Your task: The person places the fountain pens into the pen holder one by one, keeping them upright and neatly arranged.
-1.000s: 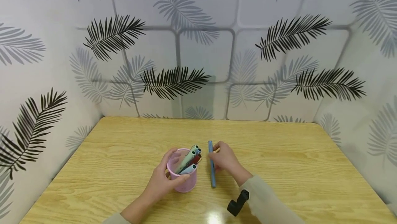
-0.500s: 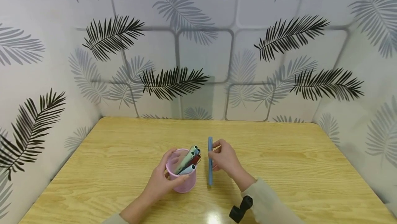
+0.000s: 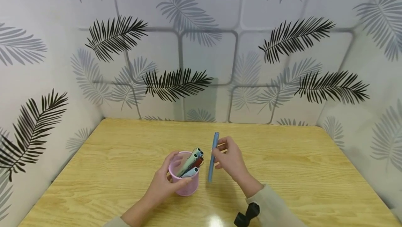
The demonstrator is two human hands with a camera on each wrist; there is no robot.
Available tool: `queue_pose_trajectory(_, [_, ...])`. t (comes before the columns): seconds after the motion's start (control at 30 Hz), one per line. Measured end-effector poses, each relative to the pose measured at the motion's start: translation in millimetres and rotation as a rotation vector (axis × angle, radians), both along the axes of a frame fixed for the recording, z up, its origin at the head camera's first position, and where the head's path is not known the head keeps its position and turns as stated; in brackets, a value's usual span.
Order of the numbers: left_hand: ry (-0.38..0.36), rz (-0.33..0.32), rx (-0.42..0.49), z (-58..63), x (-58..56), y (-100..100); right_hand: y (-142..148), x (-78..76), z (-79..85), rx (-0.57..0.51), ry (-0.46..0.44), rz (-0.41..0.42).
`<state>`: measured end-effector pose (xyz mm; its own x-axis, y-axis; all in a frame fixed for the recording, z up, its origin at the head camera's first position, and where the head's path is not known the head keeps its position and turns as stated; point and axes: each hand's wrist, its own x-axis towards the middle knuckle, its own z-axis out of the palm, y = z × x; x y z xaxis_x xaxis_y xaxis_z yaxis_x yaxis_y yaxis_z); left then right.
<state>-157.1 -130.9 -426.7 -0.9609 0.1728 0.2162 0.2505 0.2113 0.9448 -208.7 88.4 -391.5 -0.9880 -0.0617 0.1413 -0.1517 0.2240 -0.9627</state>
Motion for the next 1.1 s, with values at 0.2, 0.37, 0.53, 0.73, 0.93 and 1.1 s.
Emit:
queue_pose_trajectory(0.2, [0.009,-0.001,-0.005,0.5,-0.5,0,-1,6.7,7.9,-0.051,0.051,0.002])
queue_pose_trajectory(0.37, [0.009,-0.002,-0.013,1.2,-1.1,0,-2,12.8,15.9,-0.093,0.08,0.008])
queue_pose_trajectory(0.53, [0.01,-0.004,-0.016,0.6,-0.6,0,-1,21.3,23.5,-0.158,0.128,0.029])
queue_pose_trajectory(0.73, [0.023,0.002,-0.009,-20.2,-11.5,-4,-2,31.8,30.0,-0.25,0.211,0.051])
queue_pose_trajectory(0.93, [0.041,0.012,-0.015,-28.7,-15.5,-5,-7,41.3,30.4,-0.31,0.322,0.083])
queue_pose_trajectory(1.1, [0.055,0.007,-0.012,-28.0,-15.0,-5,-11,46.1,24.2,-0.302,0.398,0.115])
